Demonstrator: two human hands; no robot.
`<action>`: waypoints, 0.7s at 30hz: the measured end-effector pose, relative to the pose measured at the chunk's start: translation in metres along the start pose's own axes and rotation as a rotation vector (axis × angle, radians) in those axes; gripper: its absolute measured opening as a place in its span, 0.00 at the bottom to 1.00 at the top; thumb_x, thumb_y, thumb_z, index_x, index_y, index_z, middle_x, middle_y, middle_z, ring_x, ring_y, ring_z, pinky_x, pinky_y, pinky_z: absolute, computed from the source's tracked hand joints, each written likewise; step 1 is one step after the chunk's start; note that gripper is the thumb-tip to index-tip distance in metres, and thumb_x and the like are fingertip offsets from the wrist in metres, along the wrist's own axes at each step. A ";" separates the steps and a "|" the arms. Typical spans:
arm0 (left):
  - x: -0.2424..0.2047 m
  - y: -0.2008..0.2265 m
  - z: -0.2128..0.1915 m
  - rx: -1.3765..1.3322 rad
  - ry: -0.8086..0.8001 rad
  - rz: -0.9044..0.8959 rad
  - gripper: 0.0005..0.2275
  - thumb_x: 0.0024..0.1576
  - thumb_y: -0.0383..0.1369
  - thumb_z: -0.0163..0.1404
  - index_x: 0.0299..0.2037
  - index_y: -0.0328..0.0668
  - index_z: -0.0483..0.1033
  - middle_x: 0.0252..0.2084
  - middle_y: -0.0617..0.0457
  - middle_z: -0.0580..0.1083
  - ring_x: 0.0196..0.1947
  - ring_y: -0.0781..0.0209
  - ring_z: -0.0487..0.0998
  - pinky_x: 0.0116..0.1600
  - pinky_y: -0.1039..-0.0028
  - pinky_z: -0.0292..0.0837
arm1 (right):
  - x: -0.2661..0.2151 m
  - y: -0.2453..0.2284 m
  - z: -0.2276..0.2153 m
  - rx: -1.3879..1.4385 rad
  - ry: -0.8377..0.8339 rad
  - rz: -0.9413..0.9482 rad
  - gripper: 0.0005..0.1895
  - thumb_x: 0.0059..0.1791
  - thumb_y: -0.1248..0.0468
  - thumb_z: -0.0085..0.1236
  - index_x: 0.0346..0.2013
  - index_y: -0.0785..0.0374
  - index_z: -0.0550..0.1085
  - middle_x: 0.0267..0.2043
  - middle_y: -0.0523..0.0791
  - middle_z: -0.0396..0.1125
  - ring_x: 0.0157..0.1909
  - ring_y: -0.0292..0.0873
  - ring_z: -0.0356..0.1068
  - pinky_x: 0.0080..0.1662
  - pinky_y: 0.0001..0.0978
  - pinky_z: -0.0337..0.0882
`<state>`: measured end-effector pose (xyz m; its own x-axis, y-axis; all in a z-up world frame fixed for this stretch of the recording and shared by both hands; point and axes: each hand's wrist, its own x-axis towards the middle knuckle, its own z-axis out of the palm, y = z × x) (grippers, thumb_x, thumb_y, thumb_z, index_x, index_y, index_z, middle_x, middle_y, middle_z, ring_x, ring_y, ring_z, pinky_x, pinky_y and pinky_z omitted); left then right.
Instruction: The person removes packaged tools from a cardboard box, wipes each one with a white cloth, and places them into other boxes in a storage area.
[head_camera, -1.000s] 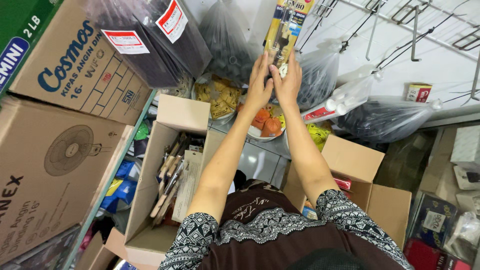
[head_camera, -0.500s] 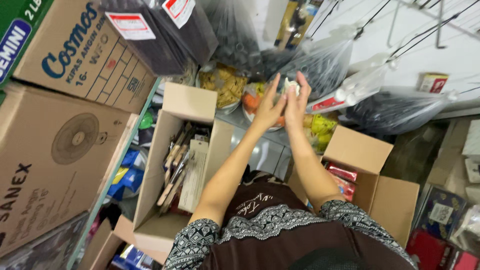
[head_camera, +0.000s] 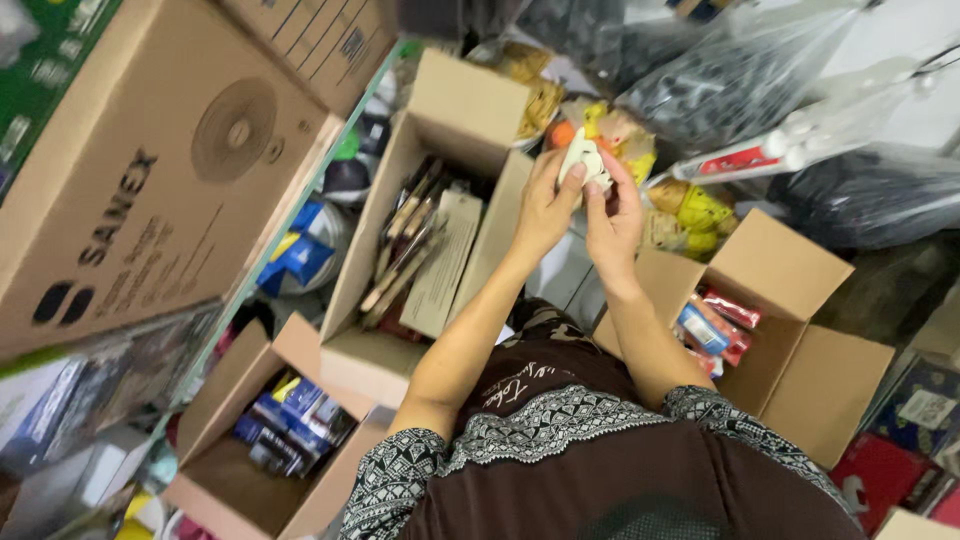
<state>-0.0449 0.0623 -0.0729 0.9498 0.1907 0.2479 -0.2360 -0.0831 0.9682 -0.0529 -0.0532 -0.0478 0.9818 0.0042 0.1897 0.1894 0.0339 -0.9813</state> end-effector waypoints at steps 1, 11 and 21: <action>-0.010 -0.002 -0.013 0.032 0.003 -0.032 0.18 0.69 0.38 0.47 0.65 0.37 0.71 0.59 0.40 0.73 0.61 0.47 0.75 0.66 0.66 0.70 | -0.010 0.000 0.009 -0.042 0.004 -0.033 0.20 0.58 0.72 0.55 0.66 0.66 0.68 0.60 0.44 0.67 0.58 0.36 0.68 0.59 0.27 0.69; -0.115 0.069 -0.137 0.025 -0.237 0.090 0.37 0.53 0.37 0.61 0.73 0.41 0.55 0.66 0.36 0.57 0.65 0.43 0.63 0.69 0.61 0.61 | -0.104 -0.017 0.068 -0.044 0.107 -0.016 0.09 0.56 0.66 0.61 0.46 0.66 0.70 0.40 0.38 0.65 0.39 0.30 0.62 0.43 0.23 0.65; -0.171 -0.015 -0.162 -0.322 -0.173 -0.370 0.14 0.65 0.32 0.48 0.57 0.31 0.77 0.44 0.49 0.76 0.43 0.62 0.75 0.48 0.72 0.72 | -0.148 0.005 0.064 -0.033 -0.132 0.125 0.10 0.60 0.58 0.53 0.49 0.62 0.69 0.35 0.35 0.63 0.36 0.26 0.60 0.39 0.20 0.62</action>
<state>-0.2370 0.1898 -0.1244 0.9952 -0.0169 -0.0959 0.0969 0.2699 0.9580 -0.1981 0.0107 -0.0785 0.9882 0.1374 0.0671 0.0689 -0.0082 -0.9976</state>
